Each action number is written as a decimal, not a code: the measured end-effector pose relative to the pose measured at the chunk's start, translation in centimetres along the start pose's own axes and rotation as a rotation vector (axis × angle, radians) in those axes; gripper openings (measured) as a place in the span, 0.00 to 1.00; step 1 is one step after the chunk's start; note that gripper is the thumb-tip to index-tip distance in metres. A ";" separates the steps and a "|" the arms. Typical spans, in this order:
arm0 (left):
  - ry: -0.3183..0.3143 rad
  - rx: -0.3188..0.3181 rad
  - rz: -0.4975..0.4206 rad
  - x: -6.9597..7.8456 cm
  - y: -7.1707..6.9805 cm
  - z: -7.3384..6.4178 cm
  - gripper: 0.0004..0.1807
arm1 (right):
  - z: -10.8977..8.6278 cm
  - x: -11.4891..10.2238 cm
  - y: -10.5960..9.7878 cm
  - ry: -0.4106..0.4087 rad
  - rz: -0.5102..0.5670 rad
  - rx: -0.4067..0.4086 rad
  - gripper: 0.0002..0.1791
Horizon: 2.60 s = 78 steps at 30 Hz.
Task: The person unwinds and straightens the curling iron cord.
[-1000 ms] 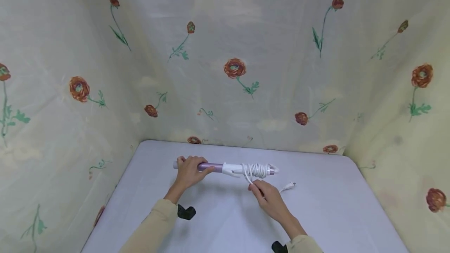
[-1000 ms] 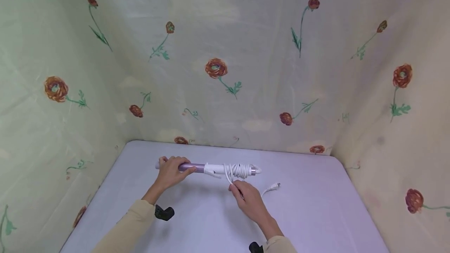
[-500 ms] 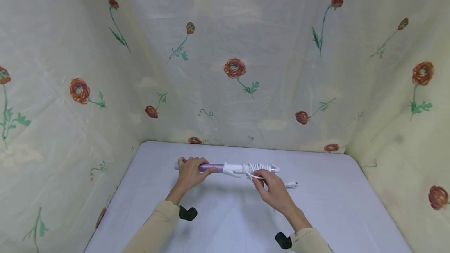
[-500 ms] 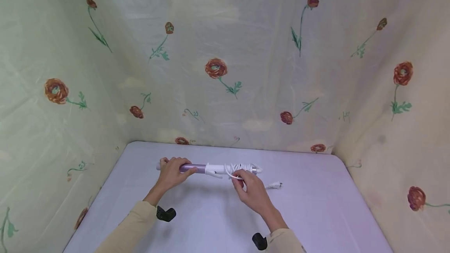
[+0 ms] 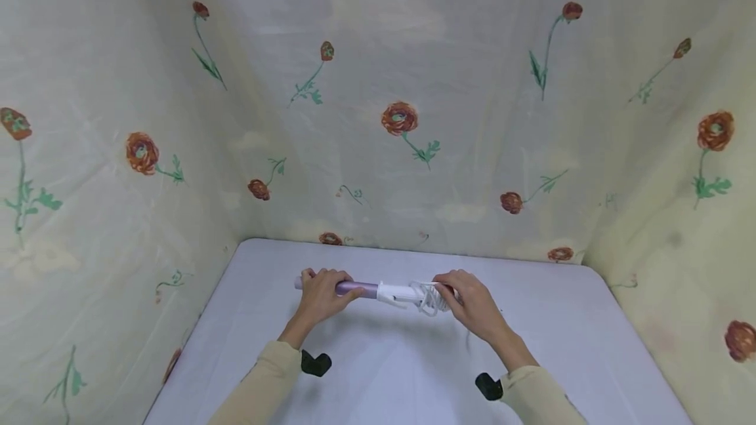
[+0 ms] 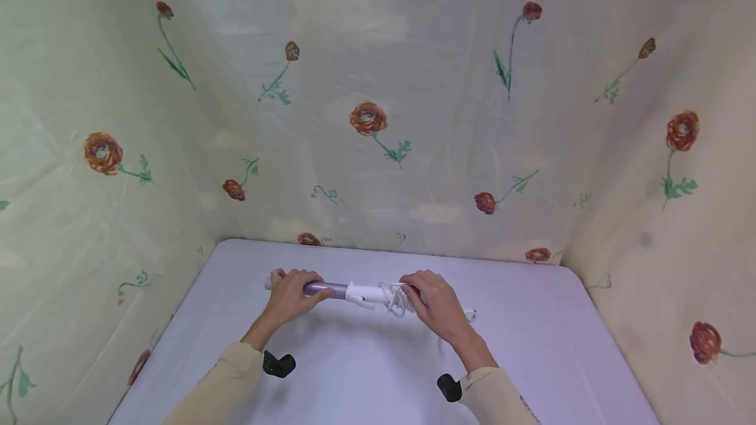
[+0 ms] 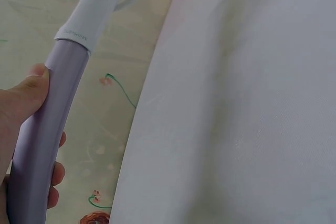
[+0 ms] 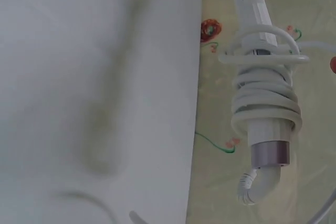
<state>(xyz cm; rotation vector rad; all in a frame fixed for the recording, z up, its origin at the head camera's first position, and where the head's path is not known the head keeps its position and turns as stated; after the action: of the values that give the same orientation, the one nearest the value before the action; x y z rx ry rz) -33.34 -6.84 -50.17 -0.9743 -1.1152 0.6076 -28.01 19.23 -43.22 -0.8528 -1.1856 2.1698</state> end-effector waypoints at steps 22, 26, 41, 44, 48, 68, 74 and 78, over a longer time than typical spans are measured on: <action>0.037 -0.055 0.006 -0.3 0.1 -0.2 0.23 | -0.5 7.1 0.8 0.194 0.194 -0.090 0.09; 0.068 -0.063 -0.014 -0.3 0.0 -0.1 0.22 | -1.1 8.4 1.6 0.252 0.231 -0.140 0.10; 0.070 -0.119 -0.063 -0.2 0.3 -0.2 0.20 | -3.9 9.2 4.9 0.299 0.316 -0.269 0.09; 0.057 -0.104 -0.079 0.0 0.3 -0.2 0.21 | -4.8 8.9 6.3 0.320 0.337 -0.307 0.10; 0.048 -0.053 -0.066 0.3 -0.1 -0.1 0.21 | -5.5 7.9 8.5 0.341 0.382 -0.375 0.05; -0.012 0.013 -0.037 0.7 -1.0 0.9 0.22 | -5.8 2.0 10.1 0.216 0.349 -0.329 0.15; -0.011 0.028 -0.030 0.6 -1.2 1.1 0.21 | -5.7 0.1 9.2 0.234 0.424 -0.287 0.17; -0.008 0.038 -0.031 0.6 -1.3 1.1 0.21 | -5.1 -0.6 8.5 0.208 0.546 -0.233 0.16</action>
<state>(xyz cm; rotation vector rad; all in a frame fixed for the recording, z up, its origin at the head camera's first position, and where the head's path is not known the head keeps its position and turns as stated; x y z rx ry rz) -34.21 -6.59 -48.61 -0.9208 -1.1204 0.6059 -25.07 17.41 -52.54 -1.6187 -1.2156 2.2941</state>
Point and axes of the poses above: each hand's wrist, its own z-axis towards the middle knuckle, its own y-axis out of the palm, x = y × z, the point moved 8 cm from there along z, towards the middle knuckle, and after that the axes turned 14 degrees about -x, right-handed, at the moved point
